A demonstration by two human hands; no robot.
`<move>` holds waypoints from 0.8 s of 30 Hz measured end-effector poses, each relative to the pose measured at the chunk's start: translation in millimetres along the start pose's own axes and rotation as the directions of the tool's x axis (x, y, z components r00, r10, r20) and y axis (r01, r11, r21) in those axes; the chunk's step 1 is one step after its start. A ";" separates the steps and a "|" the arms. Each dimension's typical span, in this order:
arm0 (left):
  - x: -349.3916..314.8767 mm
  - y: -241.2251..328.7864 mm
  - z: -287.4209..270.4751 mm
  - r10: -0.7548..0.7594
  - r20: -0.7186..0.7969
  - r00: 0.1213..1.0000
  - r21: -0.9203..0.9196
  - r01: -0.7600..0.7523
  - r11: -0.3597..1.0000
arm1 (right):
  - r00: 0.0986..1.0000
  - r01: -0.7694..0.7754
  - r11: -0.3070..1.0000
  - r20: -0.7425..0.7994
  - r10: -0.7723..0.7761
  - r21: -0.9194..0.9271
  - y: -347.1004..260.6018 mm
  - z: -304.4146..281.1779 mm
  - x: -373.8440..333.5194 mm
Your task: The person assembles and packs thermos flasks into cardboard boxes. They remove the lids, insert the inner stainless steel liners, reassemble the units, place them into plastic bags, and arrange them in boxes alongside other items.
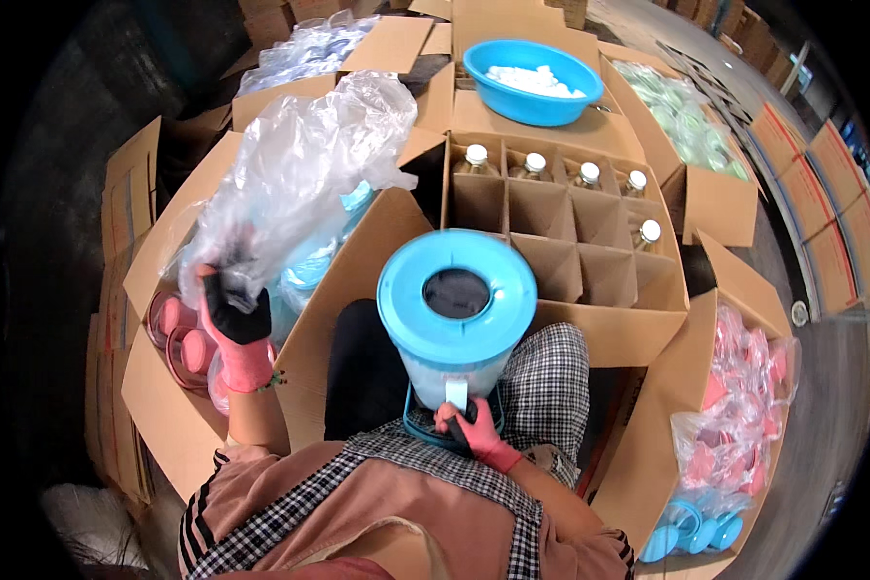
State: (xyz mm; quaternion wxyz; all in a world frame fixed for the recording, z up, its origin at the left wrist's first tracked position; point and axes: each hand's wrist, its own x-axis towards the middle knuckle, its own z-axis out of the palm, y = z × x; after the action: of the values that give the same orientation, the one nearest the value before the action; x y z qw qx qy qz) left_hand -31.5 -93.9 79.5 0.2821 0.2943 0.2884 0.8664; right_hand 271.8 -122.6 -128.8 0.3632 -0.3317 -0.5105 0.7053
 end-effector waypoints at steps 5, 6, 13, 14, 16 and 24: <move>-17.8 -10.5 -33.9 0.013 -0.113 0.993 0.291 0.021 0.956 | 0.905 -0.422 0.896 0.000 0.426 -0.137 -69.2 25.3 25.5; -21.3 -9.6 -32.3 0.058 -0.084 0.995 0.431 -0.016 0.902 | 0.918 -0.381 0.900 0.031 0.396 -0.212 -76.4 21.2 26.8; -69.7 -7.7 14.2 0.028 0.612 0.790 0.499 -0.414 0.762 | 0.950 -0.122 0.407 0.012 0.312 -0.905 -126.4 2.7 5.1; -79.1 -18.7 3.6 -0.014 0.801 0.599 0.453 -0.590 0.668 | 0.994 -0.059 0.559 0.005 0.113 -0.827 -157.5 6.9 9.0; -83.2 -24.9 22.8 -0.039 0.980 0.194 0.183 -0.810 0.557 | 0.998 0.015 0.864 -0.045 -0.043 -0.503 -193.8 3.0 15.0; -92.4 -35.3 45.0 -0.357 0.881 0.312 0.403 -0.095 0.910 | 0.967 -0.038 0.997 -0.250 0.054 0.068 -237.3 -0.1 44.3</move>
State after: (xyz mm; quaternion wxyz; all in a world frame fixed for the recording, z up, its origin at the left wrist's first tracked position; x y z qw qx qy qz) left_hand 71.7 -115.9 53.7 0.4041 0.7653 0.2560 0.4306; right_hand 290.2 -33.8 94.9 0.4189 -0.4186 -0.4301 0.6814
